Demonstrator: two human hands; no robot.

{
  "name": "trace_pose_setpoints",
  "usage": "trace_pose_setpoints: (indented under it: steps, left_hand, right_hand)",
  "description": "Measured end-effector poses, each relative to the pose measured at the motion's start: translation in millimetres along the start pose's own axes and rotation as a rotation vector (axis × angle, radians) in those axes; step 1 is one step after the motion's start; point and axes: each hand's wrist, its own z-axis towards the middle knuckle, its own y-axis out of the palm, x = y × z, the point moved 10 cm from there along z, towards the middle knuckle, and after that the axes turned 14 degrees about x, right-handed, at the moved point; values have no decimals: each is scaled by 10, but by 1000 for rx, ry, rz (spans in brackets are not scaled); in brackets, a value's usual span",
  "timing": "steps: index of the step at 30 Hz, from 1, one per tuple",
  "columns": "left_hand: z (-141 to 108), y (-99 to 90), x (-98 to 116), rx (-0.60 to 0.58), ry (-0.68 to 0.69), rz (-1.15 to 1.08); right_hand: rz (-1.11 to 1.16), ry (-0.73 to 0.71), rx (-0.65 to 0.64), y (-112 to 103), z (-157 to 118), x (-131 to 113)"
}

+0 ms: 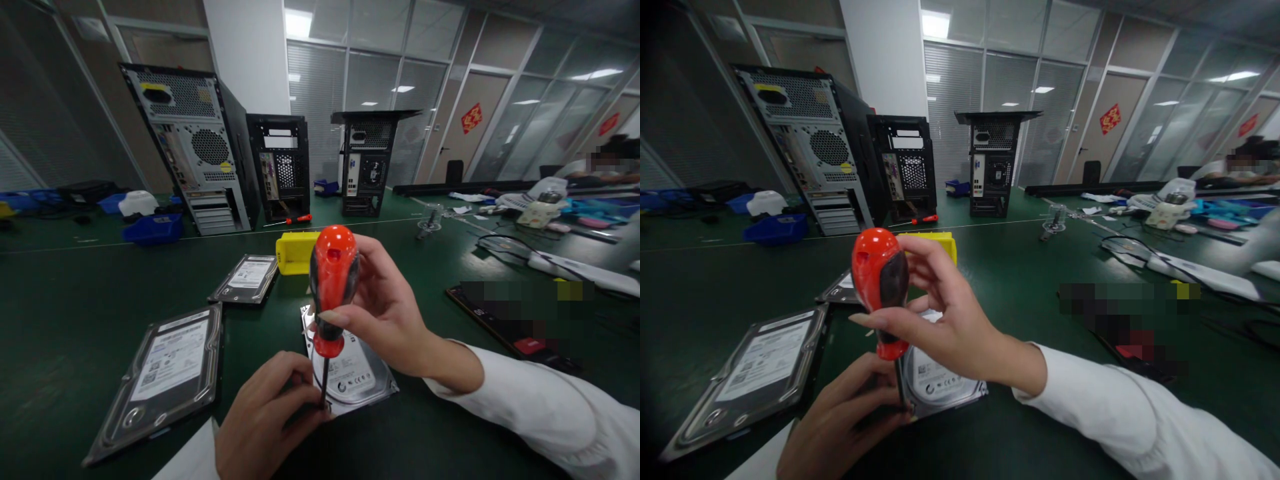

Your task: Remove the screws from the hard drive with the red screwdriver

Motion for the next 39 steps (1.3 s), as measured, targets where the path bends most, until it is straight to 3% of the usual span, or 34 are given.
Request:
trace_pose_setpoints:
  steps: [10, 24, 35, 39]
  left_hand:
    - [8, 28, -129, -29, -148, 5]
    - [-37, 36, -120, -24, -121, -2]
    - [-58, 17, -95, 41, -74, -8]
    - [-52, 25, -104, 16, -97, -7]
  right_hand:
    - [-59, -28, -50, 8, -27, -32]
    - [-107, 26, 24, -47, 13, 74]
    - [-121, 5, 74, -76, 23, 30]
    - [-150, -1, 72, -71, 26, 18]
